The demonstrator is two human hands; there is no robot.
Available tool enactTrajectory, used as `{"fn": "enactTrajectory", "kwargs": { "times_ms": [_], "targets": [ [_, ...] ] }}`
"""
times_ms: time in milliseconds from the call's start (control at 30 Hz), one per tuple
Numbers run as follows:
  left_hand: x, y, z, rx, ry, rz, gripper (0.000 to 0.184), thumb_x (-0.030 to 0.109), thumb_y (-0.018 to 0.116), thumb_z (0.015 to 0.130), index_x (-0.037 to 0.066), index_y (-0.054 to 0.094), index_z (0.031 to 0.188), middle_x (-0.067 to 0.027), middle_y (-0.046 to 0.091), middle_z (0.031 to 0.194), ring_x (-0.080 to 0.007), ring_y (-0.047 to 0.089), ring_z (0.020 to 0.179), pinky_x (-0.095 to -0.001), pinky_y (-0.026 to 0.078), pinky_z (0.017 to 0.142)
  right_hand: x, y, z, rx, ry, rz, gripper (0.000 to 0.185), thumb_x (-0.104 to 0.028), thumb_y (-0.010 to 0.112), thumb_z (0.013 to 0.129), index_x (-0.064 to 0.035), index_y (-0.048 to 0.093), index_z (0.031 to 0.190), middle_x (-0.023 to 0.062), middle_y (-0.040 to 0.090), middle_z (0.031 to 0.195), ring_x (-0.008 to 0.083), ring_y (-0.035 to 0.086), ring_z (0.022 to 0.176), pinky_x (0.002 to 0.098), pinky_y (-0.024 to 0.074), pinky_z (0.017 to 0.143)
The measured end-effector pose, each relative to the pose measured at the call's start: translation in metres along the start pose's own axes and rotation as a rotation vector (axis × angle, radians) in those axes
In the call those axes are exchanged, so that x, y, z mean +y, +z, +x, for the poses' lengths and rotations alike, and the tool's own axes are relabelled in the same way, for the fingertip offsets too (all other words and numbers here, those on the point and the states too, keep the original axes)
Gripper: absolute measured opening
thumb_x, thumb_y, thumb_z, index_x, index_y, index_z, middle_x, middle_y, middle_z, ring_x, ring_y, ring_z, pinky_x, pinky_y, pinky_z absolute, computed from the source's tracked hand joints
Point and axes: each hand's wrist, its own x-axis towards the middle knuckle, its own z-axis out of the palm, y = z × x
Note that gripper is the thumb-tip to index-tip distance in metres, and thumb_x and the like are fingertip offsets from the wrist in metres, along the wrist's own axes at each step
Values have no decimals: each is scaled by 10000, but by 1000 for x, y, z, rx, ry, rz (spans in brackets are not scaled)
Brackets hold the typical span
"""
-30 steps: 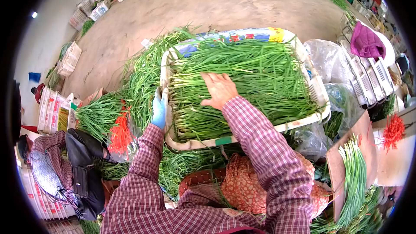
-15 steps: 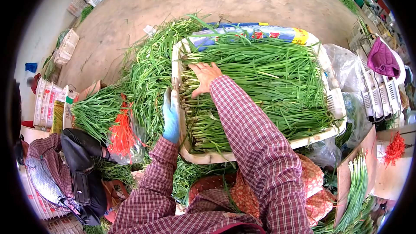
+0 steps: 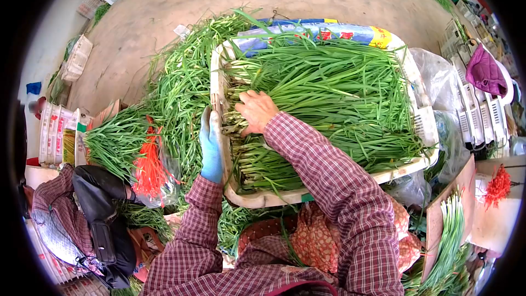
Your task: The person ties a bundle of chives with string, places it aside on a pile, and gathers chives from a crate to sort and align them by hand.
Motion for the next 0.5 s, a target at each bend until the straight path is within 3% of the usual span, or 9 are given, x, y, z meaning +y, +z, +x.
{"fn": "enactTrajectory", "kwargs": {
  "times_ms": [100,167,200,267,300,333,500],
  "targets": [
    [4,0,-1,-5,-19,25,648,389,473,988,-98,329,1390,-237,432,1388,-278,446,1257,-346,340,1053,-2,1,11,14,-32,26,750,-517,843,542,-104,608,1121,83,588,1042,264,536,1060,418,420,933],
    [16,-3,-1,-11,-43,-22,628,378,473,991,-87,337,1390,-221,446,1378,-265,454,1245,-341,347,1046,-10,3,22,-205,62,-31,839,-548,843,538,-111,566,1198,73,605,1085,263,527,1106,430,402,965],
    [30,-10,1,-68,-261,-305,609,386,460,994,-64,350,1389,-198,455,1359,-251,454,1233,-336,351,1035,-15,-1,24,-265,65,-56,906,-568,846,530,-118,529,1249,75,618,1107,259,515,1144,441,391,983],
    [29,-11,1,-122,-476,-587,590,393,448,998,-41,363,1389,-174,465,1340,-237,454,1221,-331,355,1024,-20,-8,27,-301,69,-49,917,-539,852,536,-114,517,1276,90,612,1120,262,517,1134,442,388,994],
    [16,-4,-1,-79,-265,-319,572,381,446,1001,-34,366,1387,-161,471,1332,-230,457,1214,-329,359,1018,-22,-7,28,-336,75,-43,931,-510,858,542,-111,504,1304,105,607,1133,266,520,1124,443,384,1005],
    [5,0,-2,-38,-52,-51,555,369,444,1004,-27,370,1386,-148,478,1324,-222,459,1206,-326,363,1013,-24,-7,26,-303,72,-62,828,-474,855,563,-95,552,1235,83,618,1077,239,542,1076,430,415,978],
    [3,2,-1,-32,0,-104,526,324,435,1010,-62,387,1364,-187,493,1321,-240,486,1180,-334,373,1007,-26,14,14,-53,-14,-125,631,-384,847,561,-78,623,1065,55,623,952,222,569,997,387,473,872]
  ]
}}
